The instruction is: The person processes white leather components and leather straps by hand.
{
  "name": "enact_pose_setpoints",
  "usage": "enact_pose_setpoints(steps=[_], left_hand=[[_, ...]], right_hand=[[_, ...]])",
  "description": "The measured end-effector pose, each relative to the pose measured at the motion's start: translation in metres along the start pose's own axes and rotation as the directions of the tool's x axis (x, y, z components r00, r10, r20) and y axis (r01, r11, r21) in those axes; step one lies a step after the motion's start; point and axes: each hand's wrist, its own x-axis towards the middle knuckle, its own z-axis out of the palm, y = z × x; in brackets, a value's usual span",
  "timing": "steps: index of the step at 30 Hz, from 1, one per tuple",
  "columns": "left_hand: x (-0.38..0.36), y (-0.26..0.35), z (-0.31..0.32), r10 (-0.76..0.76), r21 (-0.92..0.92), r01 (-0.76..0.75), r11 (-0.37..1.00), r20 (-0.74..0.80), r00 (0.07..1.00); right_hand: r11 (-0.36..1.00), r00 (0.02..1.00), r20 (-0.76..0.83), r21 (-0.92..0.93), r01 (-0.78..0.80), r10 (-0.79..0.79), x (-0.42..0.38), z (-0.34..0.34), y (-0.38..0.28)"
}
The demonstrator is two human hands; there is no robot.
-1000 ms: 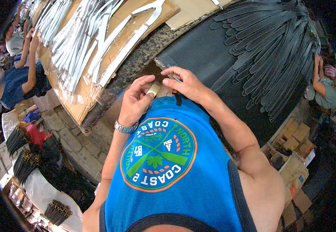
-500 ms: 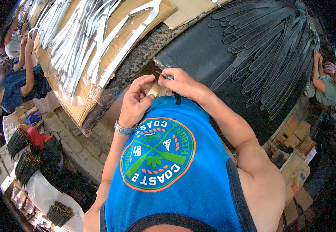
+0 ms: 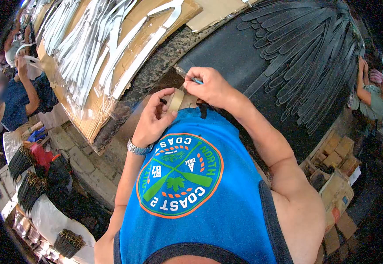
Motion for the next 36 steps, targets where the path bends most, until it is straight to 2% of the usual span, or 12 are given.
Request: enact_pose_setpoints(steps=[3, 6, 9, 14, 19, 21, 24, 27, 30, 33, 36], left_hand=[[-0.001, -0.007, -0.005, -0.011, 0.03, 0.011, 0.999, -0.024, 1.0], [-0.001, 0.005, -0.006, -0.153, -0.122, 0.146, 0.982, -0.052, 0.987], [0.001, 0.007, -0.007, -0.177, -0.118, 0.171, 0.978, -0.04, 0.983], [0.003, 0.012, -0.01, -0.246, -0.01, 0.246, 0.969, -0.039, 0.968], [0.011, 0.019, -0.008, -0.04, -0.03, 0.041, 0.999, 0.044, 0.998], [0.015, 0.027, -0.009, -0.032, -0.083, 0.042, 0.996, 0.117, 0.993], [0.017, 0.027, -0.012, -0.131, -0.147, 0.155, 0.977, 0.161, 0.978], [0.017, 0.013, -0.005, -0.057, -0.294, 0.066, 0.954, 0.038, 0.998], [0.021, 0.015, 0.001, -0.128, -0.176, 0.116, 0.978, -0.059, 0.99], [0.026, 0.026, 0.002, -0.253, -0.11, 0.248, 0.963, -0.036, 0.967], [0.03, 0.025, 0.002, -0.228, -0.105, 0.226, 0.968, -0.007, 0.974]], right_hand=[[0.999, 1.0, -0.001, -0.031, -0.023, 0.023, 0.001, -0.007, -0.002], [1.0, 1.0, 0.007, -0.01, -0.02, 0.02, -0.002, -0.007, -0.006], [0.999, 0.999, 0.017, 0.012, -0.033, 0.032, -0.006, -0.008, -0.017], [0.997, 0.998, 0.026, 0.055, -0.05, 0.049, -0.009, -0.012, -0.027], [0.999, 1.0, 0.005, -0.018, 0.028, -0.027, 0.002, -0.013, -0.012], [0.999, 0.999, -0.001, -0.034, 0.038, -0.038, 0.007, -0.014, -0.006], [0.995, 0.997, -0.011, -0.058, 0.082, -0.083, 0.013, -0.016, -0.002], [0.999, 0.999, 0.003, -0.02, 0.05, -0.05, 0.016, -0.016, 0.001], [0.999, 0.999, 0.033, 0.018, -0.033, 0.032, 0.012, -0.016, -0.011], [0.984, 0.994, 0.06, 0.147, -0.104, 0.096, 0.006, -0.013, -0.017], [1.0, 1.0, 0.014, -0.005, 0.023, -0.023, 0.006, -0.015, -0.011]])
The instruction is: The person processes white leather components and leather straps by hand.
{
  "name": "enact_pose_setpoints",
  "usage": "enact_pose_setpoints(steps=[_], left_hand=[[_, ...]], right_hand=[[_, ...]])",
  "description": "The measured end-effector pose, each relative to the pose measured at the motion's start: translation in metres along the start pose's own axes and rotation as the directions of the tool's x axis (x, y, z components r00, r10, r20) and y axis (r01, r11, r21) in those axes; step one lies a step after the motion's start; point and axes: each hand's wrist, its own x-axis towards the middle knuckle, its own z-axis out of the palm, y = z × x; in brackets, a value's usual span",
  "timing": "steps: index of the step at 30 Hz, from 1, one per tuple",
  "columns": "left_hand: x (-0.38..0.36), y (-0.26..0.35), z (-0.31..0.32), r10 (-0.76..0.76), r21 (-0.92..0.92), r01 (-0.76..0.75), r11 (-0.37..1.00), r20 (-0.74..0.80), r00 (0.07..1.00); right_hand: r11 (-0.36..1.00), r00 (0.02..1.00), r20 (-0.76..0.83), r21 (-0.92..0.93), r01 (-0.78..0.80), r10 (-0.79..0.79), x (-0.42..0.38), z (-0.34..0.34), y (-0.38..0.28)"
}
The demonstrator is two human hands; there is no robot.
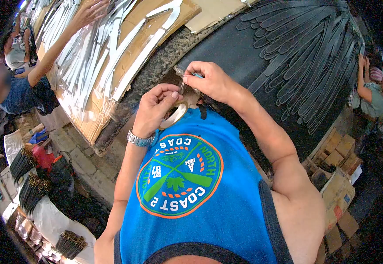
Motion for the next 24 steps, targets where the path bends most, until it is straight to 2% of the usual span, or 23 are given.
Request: enact_pose_setpoints(steps=[3, 9, 12, 15, 18, 19, 22, 24], left_hand=[[0.004, -0.001, -0.003, -0.006, 0.04, 0.005, 0.999, 0.02, 1.0], [0.017, -0.006, -0.001, -0.026, -0.063, 0.028, 0.998, 0.042, 0.999], [0.017, 0.008, 0.0, -0.09, 0.021, 0.089, 0.996, 0.044, 0.995], [0.023, 0.003, -0.003, -0.076, -0.005, 0.077, 0.997, 0.052, 0.996], [0.025, 0.004, -0.002, -0.073, 0.013, 0.072, 0.997, 0.032, 0.997], [0.026, 0.004, -0.002, -0.068, -0.016, 0.068, 0.998, 0.033, 0.997], [0.028, -0.001, -0.001, -0.056, -0.084, 0.059, 0.995, 0.038, 0.998], [0.03, -0.003, -0.001, -0.043, -0.104, 0.047, 0.993, 0.037, 0.998]], right_hand=[[0.999, 0.999, -0.014, -0.036, 0.037, -0.038, -0.001, 0.001, 0.006], [1.0, 0.999, -0.041, -0.015, 0.026, -0.027, -0.005, 0.0, 0.006], [0.998, 0.996, -0.073, -0.03, 0.051, -0.053, -0.007, -0.004, 0.012], [0.997, 0.989, -0.131, -0.04, 0.065, -0.07, -0.014, -0.004, 0.029], [0.92, 0.985, -0.09, 0.378, -0.105, 0.15, -0.026, 0.008, 0.063], [0.912, 0.977, -0.114, 0.392, -0.122, 0.18, -0.033, 0.012, 0.035], [0.822, 0.975, 0.1, 0.525, -0.22, 0.197, -0.039, 0.011, 0.047], [0.842, 0.986, 0.08, 0.512, -0.168, 0.148, -0.038, 0.018, 0.047]])
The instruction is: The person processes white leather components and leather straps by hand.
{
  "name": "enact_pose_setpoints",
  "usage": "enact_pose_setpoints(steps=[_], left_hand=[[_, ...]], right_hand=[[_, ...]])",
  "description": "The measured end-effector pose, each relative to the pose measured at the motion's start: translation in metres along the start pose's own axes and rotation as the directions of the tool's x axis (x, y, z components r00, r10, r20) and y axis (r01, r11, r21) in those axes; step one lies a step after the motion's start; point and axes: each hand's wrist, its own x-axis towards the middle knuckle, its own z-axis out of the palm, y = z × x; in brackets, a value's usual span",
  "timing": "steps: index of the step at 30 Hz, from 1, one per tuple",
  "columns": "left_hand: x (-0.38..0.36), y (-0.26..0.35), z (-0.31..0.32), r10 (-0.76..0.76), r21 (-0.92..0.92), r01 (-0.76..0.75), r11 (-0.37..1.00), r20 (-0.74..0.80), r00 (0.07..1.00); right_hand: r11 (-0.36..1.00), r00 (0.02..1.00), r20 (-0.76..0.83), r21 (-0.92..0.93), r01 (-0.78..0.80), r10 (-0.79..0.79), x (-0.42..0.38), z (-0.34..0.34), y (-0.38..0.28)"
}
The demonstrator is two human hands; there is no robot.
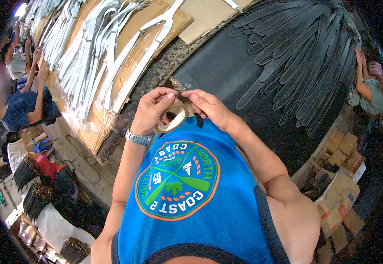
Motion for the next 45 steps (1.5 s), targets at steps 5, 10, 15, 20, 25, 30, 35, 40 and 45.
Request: enact_pose_setpoints(steps=[5, 10, 15, 20, 25, 30, 35, 40, 45], left_hand=[[0.0, 0.003, 0.001, -0.03, 0.041, 0.03, 0.999, -0.002, 1.0], [-0.003, 0.007, 0.0, -0.058, 0.099, 0.059, 0.993, -0.014, 0.998], [-0.006, 0.014, 0.002, -0.041, 0.099, 0.041, 0.994, -0.001, 0.999], [-0.004, 0.005, -0.001, -0.002, 0.124, 0.0, 0.992, 0.019, 1.0], [-0.005, 0.008, -0.001, -0.023, 0.145, 0.02, 0.989, 0.02, 1.0], [-0.008, 0.014, 0.001, -0.059, 0.115, 0.057, 0.992, 0.017, 0.998], [-0.008, 0.008, 0.0, -0.045, 0.078, 0.045, 0.996, -0.007, 0.999], [-0.009, 0.0, -0.004, -0.059, 0.079, 0.063, 0.995, -0.043, 0.997], [-0.01, -0.002, -0.007, -0.058, 0.053, 0.061, 0.997, -0.064, 0.996]], right_hand=[[0.998, 0.997, -0.043, -0.017, 0.058, -0.058, 0.006, 0.008, -0.002], [0.994, 0.999, -0.017, -0.104, 0.026, -0.028, 0.009, 0.004, -0.008], [0.976, 0.998, 0.02, -0.21, 0.067, -0.064, 0.015, 0.004, -0.012], [0.963, 0.99, 0.015, -0.232, 0.139, -0.14, 0.021, 0.008, -0.006], [0.951, 0.985, 0.0, -0.258, 0.168, -0.174, 0.02, 0.012, -0.006], [0.968, 0.992, 0.022, -0.219, 0.125, -0.123, 0.02, 0.009, -0.005], [0.991, 0.998, 0.032, -0.123, 0.06, -0.057, 0.016, 0.011, -0.011], [0.972, 0.992, 0.055, -0.202, 0.124, -0.115, 0.013, 0.006, -0.01], [0.95, 0.991, 0.037, -0.28, 0.136, -0.13, 0.011, 0.004, -0.01]])
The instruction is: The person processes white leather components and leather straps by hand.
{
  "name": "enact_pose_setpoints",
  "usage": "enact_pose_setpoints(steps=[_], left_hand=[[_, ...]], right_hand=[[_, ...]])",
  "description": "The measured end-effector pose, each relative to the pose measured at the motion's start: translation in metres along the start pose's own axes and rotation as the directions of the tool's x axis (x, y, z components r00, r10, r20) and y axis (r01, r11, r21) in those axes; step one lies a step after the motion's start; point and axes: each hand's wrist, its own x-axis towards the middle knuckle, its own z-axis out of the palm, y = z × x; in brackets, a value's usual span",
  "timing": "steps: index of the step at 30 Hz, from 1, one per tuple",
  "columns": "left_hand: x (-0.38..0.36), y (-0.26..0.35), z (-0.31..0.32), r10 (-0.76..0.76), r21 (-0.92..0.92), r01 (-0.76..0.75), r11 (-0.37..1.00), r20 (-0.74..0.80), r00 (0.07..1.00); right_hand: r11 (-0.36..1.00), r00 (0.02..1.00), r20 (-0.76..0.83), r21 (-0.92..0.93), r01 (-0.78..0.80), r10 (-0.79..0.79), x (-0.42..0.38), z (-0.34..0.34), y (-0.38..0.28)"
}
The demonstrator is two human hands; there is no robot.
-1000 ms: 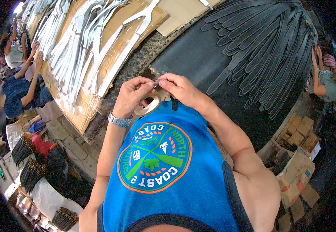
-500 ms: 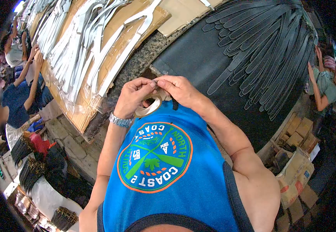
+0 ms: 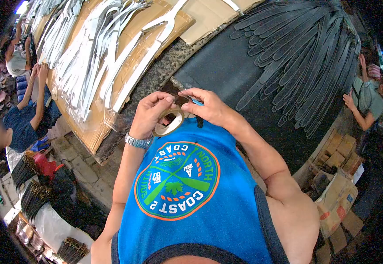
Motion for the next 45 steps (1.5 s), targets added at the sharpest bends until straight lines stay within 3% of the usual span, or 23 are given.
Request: enact_pose_setpoints(steps=[3, 6, 9, 13, 22, 28, 33, 42, 45], left_hand=[[0.003, -0.008, -0.001, 0.067, -0.14, -0.077, 0.987, -0.073, 0.995], [0.005, -0.003, -0.005, 0.068, -0.14, -0.078, 0.987, -0.074, 0.995], [0.008, 0.006, -0.006, 0.243, 0.02, -0.243, 0.97, 0.008, 0.97], [0.009, 0.019, -0.01, 0.231, 0.144, -0.255, 0.956, 0.164, 0.959], [0.006, 0.013, -0.015, 0.225, -0.038, -0.225, 0.974, 0.321, 0.92], [0.005, 0.008, -0.012, 0.215, -0.014, -0.221, 0.975, 0.301, 0.929], [0.003, 0.008, -0.011, 0.21, -0.103, -0.187, 0.977, 0.292, 0.933], [0.006, -0.003, -0.008, 0.285, -0.209, -0.242, 0.947, 0.204, 0.937], [0.004, -0.001, -0.009, 0.282, -0.249, -0.232, 0.94, 0.189, 0.941]], right_hand=[[0.999, 0.999, 0.034, -0.008, -0.031, 0.032, 0.0, -0.001, 0.002], [0.997, 0.991, 0.11, 0.033, -0.075, 0.071, -0.002, 0.001, -0.004], [0.992, 0.986, 0.154, -0.12, -0.049, 0.067, -0.003, 0.004, -0.009], [0.963, 0.958, 0.255, -0.263, -0.065, 0.135, -0.002, 0.003, -0.018], [0.921, 0.931, 0.349, -0.388, 0.04, 0.106, 0.005, 0.007, -0.023], [0.909, 0.916, 0.371, -0.416, 0.014, 0.155, 0.007, 0.009, -0.024], [0.9, 0.922, 0.353, -0.435, 0.013, 0.157, 0.005, 0.011, -0.028], [0.948, 0.953, 0.289, -0.317, 0.0, 0.096, -0.009, 0.01, -0.01], [0.988, 0.968, 0.214, -0.107, -0.111, 0.132, -0.014, 0.004, -0.004]])
